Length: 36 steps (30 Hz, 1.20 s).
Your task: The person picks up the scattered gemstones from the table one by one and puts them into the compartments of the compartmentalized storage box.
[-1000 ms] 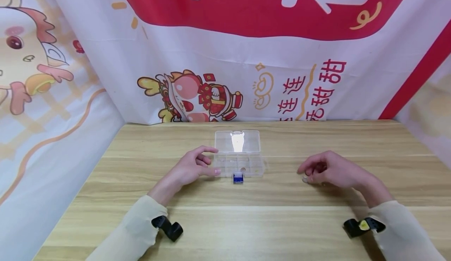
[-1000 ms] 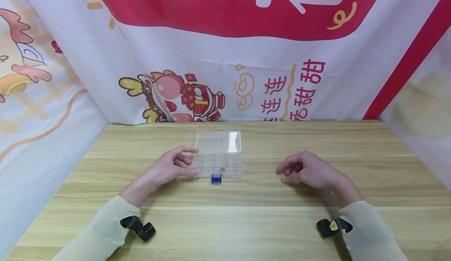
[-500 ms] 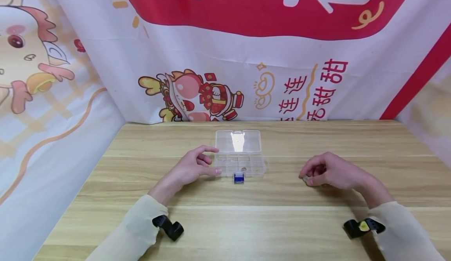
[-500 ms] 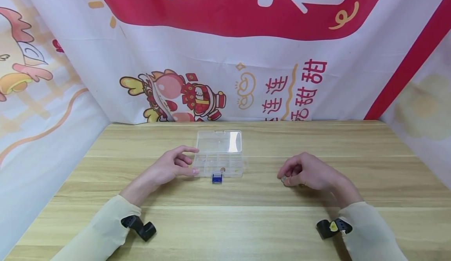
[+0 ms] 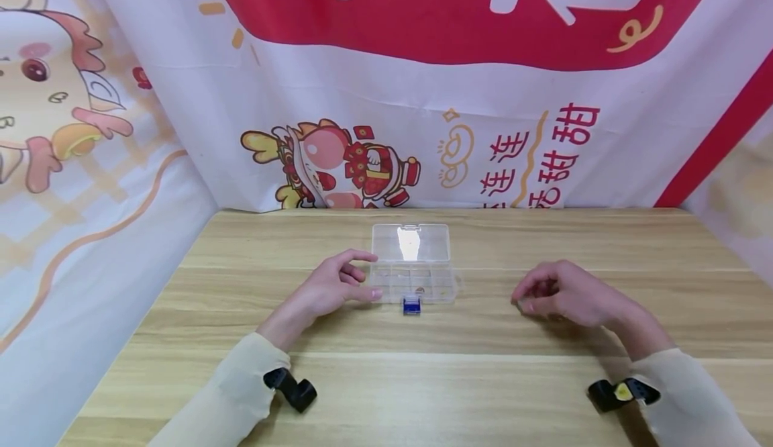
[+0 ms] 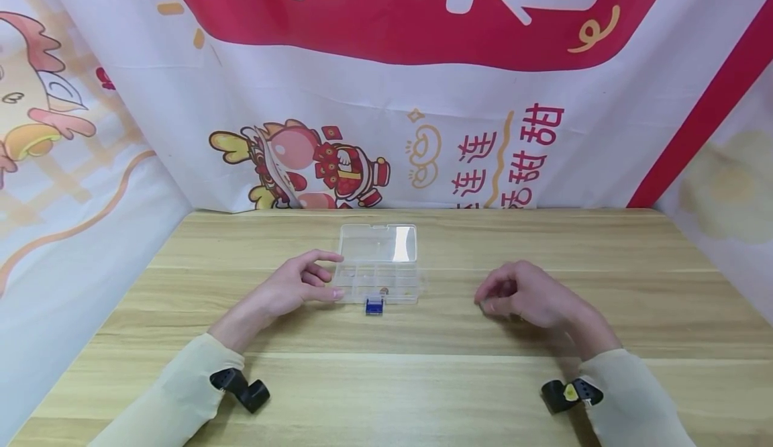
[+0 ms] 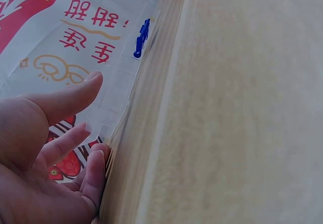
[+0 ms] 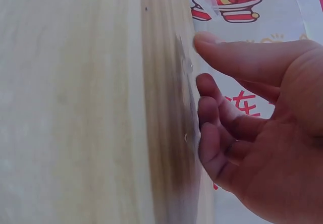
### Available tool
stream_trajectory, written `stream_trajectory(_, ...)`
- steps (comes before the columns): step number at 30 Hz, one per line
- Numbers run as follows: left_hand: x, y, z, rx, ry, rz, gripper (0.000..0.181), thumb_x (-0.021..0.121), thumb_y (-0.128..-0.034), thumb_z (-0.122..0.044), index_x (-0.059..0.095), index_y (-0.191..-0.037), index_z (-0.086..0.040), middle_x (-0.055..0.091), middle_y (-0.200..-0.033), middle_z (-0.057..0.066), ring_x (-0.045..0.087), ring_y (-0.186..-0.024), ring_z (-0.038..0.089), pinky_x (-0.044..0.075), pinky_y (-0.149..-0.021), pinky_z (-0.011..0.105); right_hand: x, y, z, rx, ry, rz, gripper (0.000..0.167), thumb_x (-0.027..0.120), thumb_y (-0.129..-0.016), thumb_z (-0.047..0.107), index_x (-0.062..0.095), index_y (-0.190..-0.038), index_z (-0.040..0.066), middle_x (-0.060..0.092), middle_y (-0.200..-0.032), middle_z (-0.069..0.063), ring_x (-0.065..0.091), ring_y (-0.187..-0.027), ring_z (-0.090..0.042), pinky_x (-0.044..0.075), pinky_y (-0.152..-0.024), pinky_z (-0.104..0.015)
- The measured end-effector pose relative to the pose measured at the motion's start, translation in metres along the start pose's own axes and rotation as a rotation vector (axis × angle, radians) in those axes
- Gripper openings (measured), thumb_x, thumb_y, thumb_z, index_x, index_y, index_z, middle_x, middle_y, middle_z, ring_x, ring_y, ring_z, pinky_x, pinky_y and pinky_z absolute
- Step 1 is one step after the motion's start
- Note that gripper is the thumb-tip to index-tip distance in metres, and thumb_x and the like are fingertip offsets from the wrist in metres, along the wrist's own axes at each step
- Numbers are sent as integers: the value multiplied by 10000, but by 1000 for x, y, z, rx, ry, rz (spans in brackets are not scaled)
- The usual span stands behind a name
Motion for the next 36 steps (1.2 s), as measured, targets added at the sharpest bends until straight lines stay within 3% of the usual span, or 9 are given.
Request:
stream_trajectory(5,0,0,-1,3,3,-1,599,906,-860,-287,649,-1400,-299,600,-1223,80,533,-1107,256,457,-918,360,0,-1,7,-25,-17,-46,178,778,-967,195,784,-1143,167,743,-1144,-35,605,-968,-199,517,-768,-268)
stream_trajectory(18,0,0,-1,5,6,4,602,910,-854,-297,649,-1397,-309,596,-1227,77,530,-1102,257,455,-910,359,4,-4,26,-76,-61,-117,184,755,-983,173,787,-1163,146,772,-1080,-34,649,-927,-180,545,-761,-258)
stream_trajectory(28,0,0,-1,1,3,3,603,908,-857,-289,646,-1400,-314,597,-1231,78,527,-1109,262,450,-922,365,10,-6,34,-82,-86,-132,207,737,-997,167,782,-1198,144,759,-1109,-64,641,-934,-195,545,-742,-266)
stream_trajectory(36,1,0,-1,0,7,2,604,913,-851,-281,651,-1395,-315,595,-1221,71,527,-1097,257,447,-916,362,15,-10,39,-107,-124,-146,197,736,-982,97,749,-1177,71,732,-1039,-116,645,-907,-205,540,-718,-266)
Point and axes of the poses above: each hand's wrist, its own y-axis away from the middle knuckle, its own x-axis out of the palm, z = x × y, the point moved 4 cm from there along -y, towards the middle knuckle
